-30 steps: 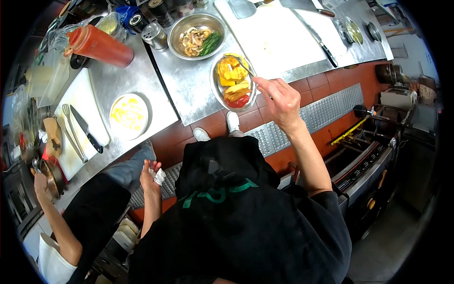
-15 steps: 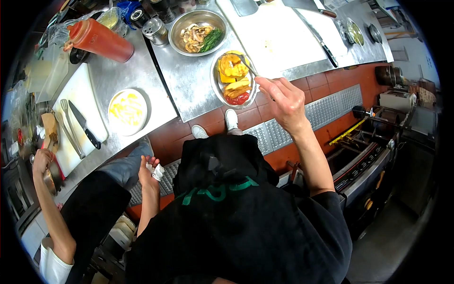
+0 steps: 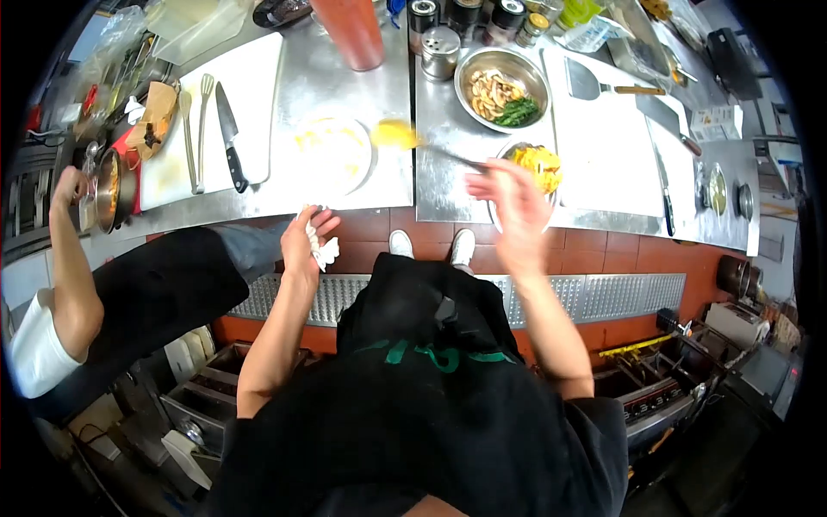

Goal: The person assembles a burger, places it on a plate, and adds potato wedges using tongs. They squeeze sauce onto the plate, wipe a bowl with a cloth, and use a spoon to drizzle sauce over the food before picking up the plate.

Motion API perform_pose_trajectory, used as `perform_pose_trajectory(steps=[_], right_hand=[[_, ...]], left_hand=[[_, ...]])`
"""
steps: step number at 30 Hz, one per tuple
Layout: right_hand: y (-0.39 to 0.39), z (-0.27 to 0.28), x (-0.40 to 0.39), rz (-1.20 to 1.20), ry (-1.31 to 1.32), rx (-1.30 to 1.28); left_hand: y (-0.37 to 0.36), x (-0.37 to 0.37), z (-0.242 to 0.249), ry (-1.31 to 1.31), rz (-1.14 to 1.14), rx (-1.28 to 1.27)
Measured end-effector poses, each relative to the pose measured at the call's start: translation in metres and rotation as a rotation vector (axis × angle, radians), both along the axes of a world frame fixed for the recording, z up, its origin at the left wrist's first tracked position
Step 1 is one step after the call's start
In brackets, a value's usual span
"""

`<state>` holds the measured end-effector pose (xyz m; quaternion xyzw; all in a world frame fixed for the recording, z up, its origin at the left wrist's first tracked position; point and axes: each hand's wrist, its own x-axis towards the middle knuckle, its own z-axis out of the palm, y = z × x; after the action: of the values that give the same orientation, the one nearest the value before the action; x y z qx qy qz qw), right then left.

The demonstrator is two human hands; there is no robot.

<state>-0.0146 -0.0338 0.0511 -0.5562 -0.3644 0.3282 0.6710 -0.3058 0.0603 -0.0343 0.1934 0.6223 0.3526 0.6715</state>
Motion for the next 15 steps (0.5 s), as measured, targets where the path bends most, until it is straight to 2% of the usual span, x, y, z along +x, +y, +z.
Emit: perform_pose_trajectory(steps=[2,3,4,6,7,11,12,13,14,15], right_hand=[[0.044,-0.025,-0.038,0.126,0.185,-0.153],[0.062,-0.051,-0.056,0.110,0.273,-0.165],[0.078,-0.069,-0.072,0.070,0.328,-0.263],[0.095,-0.087,-0.088,0.181,0.513,-0.275],[0.086,-0.092,-0.078,0.144,0.502,-0.287],[0.020,-0.038,-0.043,0.334,-0.025,-0.480],[-0.005,-0.014,-0.028,0.353,0.083,-0.641],[-0.038,-0.028,-0.014,0.243,0.232,-0.656],[-0.066,-0.029,0.012,0.176,0.043,-0.685],[-0.082,-0.017,0.044,0.093,-0.166,-0.701]], left_hand=[[0.006,0.018,0.018,-0.068,-0.014,-0.027],[0.008,0.021,0.015,-0.080,-0.033,-0.014],[0.011,0.021,0.002,-0.099,-0.066,-0.020],[0.015,0.018,-0.023,-0.307,0.019,-0.053],[0.019,0.016,-0.031,-0.350,0.034,-0.075],[0.041,0.026,-0.008,-0.318,-0.005,0.000],[0.044,0.031,0.004,-0.253,0.045,-0.020],[0.038,0.031,0.006,-0.164,0.038,-0.010],[0.028,0.029,0.009,-0.073,0.029,0.002],[0.008,0.043,0.034,-0.010,0.024,-0.005]])
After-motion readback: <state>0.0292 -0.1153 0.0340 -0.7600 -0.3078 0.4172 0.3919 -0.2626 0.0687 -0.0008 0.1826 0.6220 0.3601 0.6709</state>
